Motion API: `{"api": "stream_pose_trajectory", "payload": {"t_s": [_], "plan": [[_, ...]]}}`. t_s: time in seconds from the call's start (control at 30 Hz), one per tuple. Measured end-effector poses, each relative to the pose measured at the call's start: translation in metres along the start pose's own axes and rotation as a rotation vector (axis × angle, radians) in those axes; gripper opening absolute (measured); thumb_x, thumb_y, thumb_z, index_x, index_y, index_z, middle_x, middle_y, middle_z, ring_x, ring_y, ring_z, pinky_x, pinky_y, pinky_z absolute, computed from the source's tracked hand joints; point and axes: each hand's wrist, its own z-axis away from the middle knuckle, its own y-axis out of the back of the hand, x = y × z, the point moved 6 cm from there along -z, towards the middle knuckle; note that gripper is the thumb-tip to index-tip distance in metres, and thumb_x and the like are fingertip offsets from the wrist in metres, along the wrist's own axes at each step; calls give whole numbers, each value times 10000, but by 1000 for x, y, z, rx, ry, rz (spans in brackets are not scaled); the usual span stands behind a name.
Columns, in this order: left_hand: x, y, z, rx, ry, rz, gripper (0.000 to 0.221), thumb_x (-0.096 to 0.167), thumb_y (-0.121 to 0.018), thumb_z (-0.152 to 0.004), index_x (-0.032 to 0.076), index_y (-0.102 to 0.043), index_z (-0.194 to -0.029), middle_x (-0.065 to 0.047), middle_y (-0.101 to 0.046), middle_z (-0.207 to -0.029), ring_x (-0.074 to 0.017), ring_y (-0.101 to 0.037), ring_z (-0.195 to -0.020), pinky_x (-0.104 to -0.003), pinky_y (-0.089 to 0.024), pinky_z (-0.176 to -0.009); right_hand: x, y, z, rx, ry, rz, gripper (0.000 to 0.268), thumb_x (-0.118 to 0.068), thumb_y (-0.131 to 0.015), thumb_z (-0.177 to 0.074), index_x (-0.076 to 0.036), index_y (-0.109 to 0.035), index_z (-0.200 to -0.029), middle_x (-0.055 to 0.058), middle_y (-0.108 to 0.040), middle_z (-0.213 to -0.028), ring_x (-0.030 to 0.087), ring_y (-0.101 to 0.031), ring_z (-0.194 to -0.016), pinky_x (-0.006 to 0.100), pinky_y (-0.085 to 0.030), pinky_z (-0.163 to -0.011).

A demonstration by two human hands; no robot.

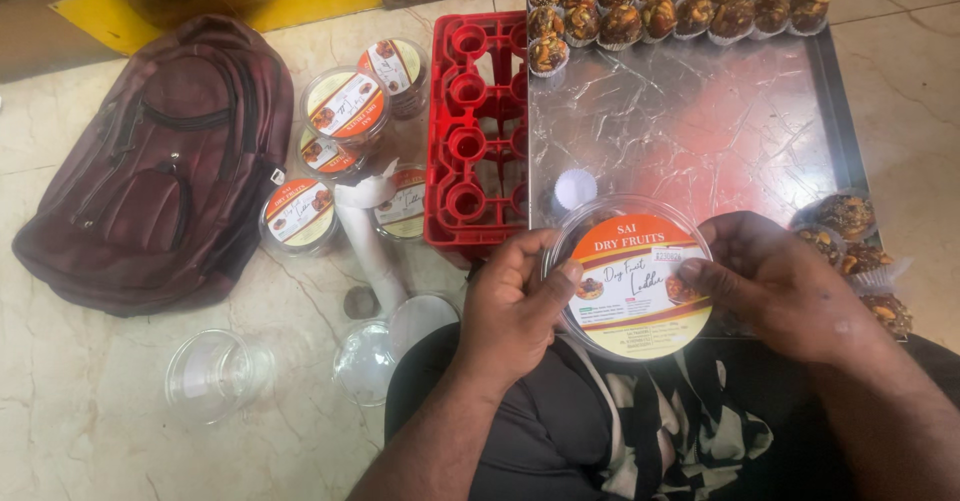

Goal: The person places round sweets into paper cups and then packs them into a plastic container by hand.

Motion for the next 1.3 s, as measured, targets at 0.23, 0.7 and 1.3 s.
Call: {"api": "stream_pose_trajectory", "payload": {"t_s": [0.23, 0.7, 1.3], "plan": [[20, -9, 6, 88, -107, -269, 246, 73, -661, -983, -49, -566, -1174, -84, -757, -918, -90, -729, -825, -261, -601, -755, -12, -3, -2, 35, 47, 68, 367, -208, -664, -900, 52, -541, -1129, 168, -753, -819, 151, -713, -723, 279, -591, -597], [85, -23, -52, -82, -27, -1151, 447, 522, -704, -876, 75, -706, -873, -82, -736, -775, -251, -742, -729, -419, -575, -660, -49, 7, -36, -166, -63, 555, 479, -305, -634, -959, -87, -547, -1377, 125, -729, -997, 203, -747, -852, 354, -645, -722], [80, -50, -55, 7, -486, -1237, 278, 235, -792, -863, 13, -625, -881, -149, -635, -930, -344, -663, -872, -496, -538, -752, -47, -9, -40, -59, 1, 321, 332, -181, -735, -917, 4, -588, -1150, 132, -734, -804, 171, -693, -715, 337, -590, -614]]}}
